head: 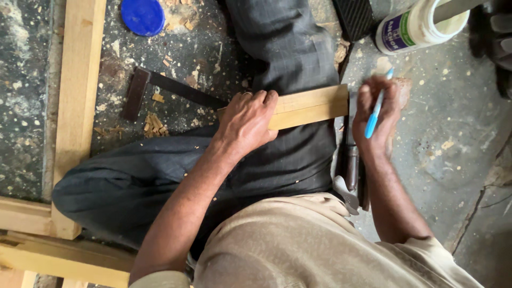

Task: The person sits on the floor and uses a blue marker and a metal square to mark measurements on small wooden planks. They repeatedly align the square, draw lines, and reposition the planks to mark multiple pieces.

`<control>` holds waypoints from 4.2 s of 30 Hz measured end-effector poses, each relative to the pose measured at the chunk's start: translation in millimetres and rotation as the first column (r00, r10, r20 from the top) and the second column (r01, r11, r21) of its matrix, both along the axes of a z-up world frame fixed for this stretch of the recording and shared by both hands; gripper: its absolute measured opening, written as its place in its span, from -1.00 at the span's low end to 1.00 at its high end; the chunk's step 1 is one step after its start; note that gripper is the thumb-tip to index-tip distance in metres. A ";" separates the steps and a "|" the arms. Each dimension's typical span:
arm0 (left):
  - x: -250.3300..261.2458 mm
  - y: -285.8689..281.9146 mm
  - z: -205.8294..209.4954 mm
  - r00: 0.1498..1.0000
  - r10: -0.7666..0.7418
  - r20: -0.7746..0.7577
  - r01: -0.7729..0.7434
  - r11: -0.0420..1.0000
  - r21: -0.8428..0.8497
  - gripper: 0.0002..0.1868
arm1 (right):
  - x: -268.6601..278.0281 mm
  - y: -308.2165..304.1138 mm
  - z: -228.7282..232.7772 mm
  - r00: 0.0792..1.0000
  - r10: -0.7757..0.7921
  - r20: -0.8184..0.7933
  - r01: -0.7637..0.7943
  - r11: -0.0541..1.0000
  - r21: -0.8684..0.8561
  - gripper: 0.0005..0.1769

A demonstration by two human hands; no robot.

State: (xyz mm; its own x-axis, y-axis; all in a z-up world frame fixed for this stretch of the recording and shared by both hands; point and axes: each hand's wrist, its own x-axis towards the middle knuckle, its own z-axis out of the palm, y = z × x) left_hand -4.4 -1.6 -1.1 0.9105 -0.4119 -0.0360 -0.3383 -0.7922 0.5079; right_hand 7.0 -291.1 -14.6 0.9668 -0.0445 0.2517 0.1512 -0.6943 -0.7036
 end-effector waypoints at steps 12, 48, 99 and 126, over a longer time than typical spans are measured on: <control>-3.9 35.0 14.6 0.957 0.224 -0.182 -0.273 0.908 -0.318 -0.67 | -13.8 3.6 -5.3 0.831 0.128 -0.541 0.277 0.748 0.603 -0.82; -55.3 340.1 -68.5 0.488 0.869 0.083 -0.872 0.490 0.005 -0.40 | 31.3 314.6 -109.1 0.715 0.664 -0.219 -0.699 0.676 -0.233 -0.51; -89.2 384.7 -82.7 0.316 0.915 -0.251 -0.924 0.357 0.140 -0.09 | 134.6 523.2 -106.2 0.327 0.847 -0.418 -0.922 0.190 -0.336 -0.55; -96.0 400.1 -96.6 0.546 0.833 -0.097 -0.826 0.554 0.106 -0.05 | 90.3 514.5 -103.0 0.317 0.889 -0.332 -0.846 0.423 0.325 -0.55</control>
State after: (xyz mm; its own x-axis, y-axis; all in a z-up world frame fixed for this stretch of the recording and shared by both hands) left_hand -100.4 398.5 -97.7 0.8318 0.5293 -0.1674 0.5420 -0.7091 0.4510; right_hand 97.3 223.5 -117.6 0.4521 0.8849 -0.1120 0.3332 -0.2840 -0.8991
